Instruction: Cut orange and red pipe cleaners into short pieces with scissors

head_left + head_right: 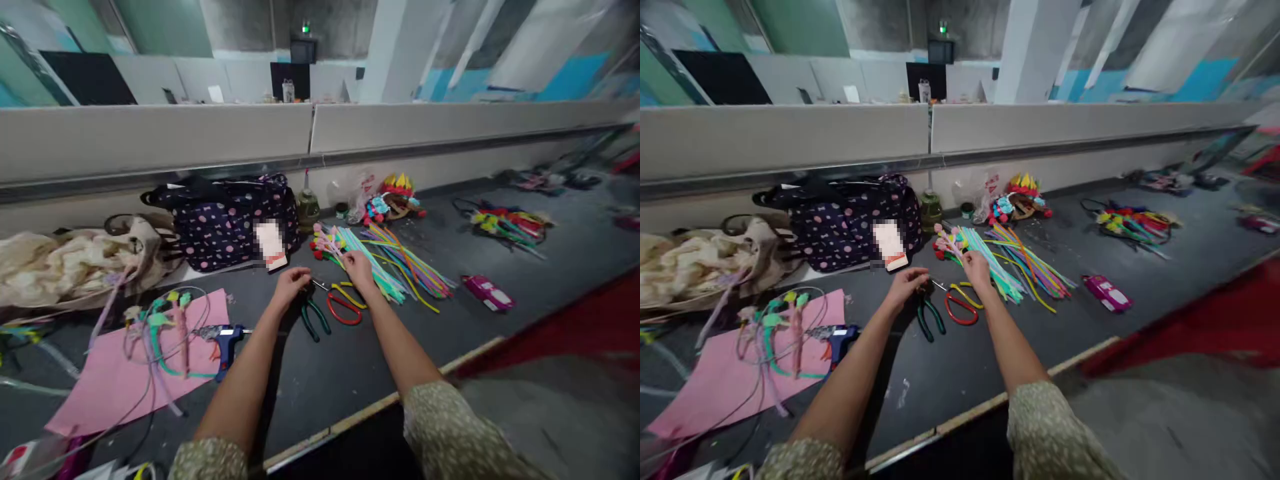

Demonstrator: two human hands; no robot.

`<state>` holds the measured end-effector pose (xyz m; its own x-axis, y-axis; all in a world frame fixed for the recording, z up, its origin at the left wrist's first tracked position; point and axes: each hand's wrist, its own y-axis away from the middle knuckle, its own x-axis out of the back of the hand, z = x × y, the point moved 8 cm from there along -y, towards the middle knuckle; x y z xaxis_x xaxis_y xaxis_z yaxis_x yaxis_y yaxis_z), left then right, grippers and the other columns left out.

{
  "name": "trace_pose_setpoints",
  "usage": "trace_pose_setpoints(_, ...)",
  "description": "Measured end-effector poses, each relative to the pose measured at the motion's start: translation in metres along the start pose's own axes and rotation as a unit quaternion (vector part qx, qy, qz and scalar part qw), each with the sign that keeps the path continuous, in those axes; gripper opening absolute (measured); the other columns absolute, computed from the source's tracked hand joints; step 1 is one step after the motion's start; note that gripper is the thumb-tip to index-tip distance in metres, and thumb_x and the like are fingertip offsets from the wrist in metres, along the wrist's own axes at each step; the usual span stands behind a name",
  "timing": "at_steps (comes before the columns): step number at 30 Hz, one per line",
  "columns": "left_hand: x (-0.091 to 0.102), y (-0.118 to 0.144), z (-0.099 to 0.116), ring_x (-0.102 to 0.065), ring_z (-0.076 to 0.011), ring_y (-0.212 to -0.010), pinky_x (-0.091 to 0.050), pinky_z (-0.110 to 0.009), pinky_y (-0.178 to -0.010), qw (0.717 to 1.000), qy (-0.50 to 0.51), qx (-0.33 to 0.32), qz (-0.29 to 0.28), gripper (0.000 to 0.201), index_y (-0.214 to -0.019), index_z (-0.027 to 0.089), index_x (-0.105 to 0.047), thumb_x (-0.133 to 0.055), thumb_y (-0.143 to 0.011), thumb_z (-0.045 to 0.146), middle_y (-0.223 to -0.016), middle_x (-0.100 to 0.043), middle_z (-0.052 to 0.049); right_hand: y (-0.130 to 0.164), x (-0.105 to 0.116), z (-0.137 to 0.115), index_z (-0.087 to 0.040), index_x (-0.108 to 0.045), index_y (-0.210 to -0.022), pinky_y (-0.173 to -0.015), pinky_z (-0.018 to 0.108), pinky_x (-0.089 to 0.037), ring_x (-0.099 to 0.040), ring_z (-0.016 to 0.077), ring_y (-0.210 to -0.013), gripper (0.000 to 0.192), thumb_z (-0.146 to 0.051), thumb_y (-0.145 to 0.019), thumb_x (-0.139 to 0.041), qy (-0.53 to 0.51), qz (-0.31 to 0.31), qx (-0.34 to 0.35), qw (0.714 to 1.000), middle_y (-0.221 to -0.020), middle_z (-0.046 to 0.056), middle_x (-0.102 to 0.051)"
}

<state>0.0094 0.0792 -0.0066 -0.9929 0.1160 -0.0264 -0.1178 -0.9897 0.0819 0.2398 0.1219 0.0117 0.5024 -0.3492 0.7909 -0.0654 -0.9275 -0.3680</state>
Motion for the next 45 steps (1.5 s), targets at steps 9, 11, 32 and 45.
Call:
trace_pose_setpoints(9, -0.002, 0.001, 0.001, -0.058, -0.0134, -0.064, -0.043, -0.025, -0.059, 1.0, -0.012, 0.003, 0.001, 0.037, -0.094, 0.012, -0.072, -0.077, -0.065, 0.035, -0.072, -0.067, -0.004, 0.007, -0.021, -0.005, -0.018, -0.07, -0.082, -0.065, 0.025, -0.038, -0.058, 0.0175, -0.075, 0.011, -0.02, -0.086, -0.06, 0.007, -0.034, 0.001, 0.999, -0.084, 0.005, -0.065)
trace_pose_setpoints(11, -0.002, 0.0, -0.001, -0.058, -0.0134, -0.064, -0.043, -0.025, -0.06, 1.0, -0.008, 0.009, 0.0, 0.037, -0.094, 0.012, -0.072, -0.077, -0.065, 0.034, -0.074, -0.068, -0.005, 0.006, -0.02, -0.003, -0.019, -0.07, -0.087, -0.066, 0.025, -0.038, -0.059, 0.0177, -0.079, 0.012, -0.024, -0.088, -0.059, 0.009, -0.03, -0.002, 0.999, -0.087, 0.005, -0.065)
trace_pose_setpoints(32, -0.002, 0.001, -0.004, -0.059, -0.0134, -0.064, -0.043, -0.026, -0.062, 0.999, 0.003, 0.045, 0.031, 0.033, -0.091, 0.015, -0.074, -0.078, -0.062, 0.031, -0.078, -0.072, -0.005, 0.007, -0.025, -0.001, -0.017, -0.069, -0.087, -0.066, 0.025, -0.038, -0.058, 0.0171, -0.075, 0.014, -0.024, -0.09, -0.058, -0.007, -0.027, -0.004, 1.0, -0.083, 0.006, -0.064)
trace_pose_setpoints(45, 0.01, 0.011, 0.014, -0.053, -0.0125, -0.058, -0.038, -0.025, -0.052, 0.99, 0.01, -0.011, 0.144, 0.026, -0.085, 0.019, -0.075, -0.075, -0.065, 0.035, -0.073, -0.069, -0.004, 0.007, -0.014, 0.011, -0.016, -0.068, -0.089, -0.069, 0.027, -0.041, -0.058, 0.0182, -0.073, 0.035, -0.039, -0.094, -0.041, -0.105, 0.023, -0.035, 0.994, -0.08, 0.006, -0.065)
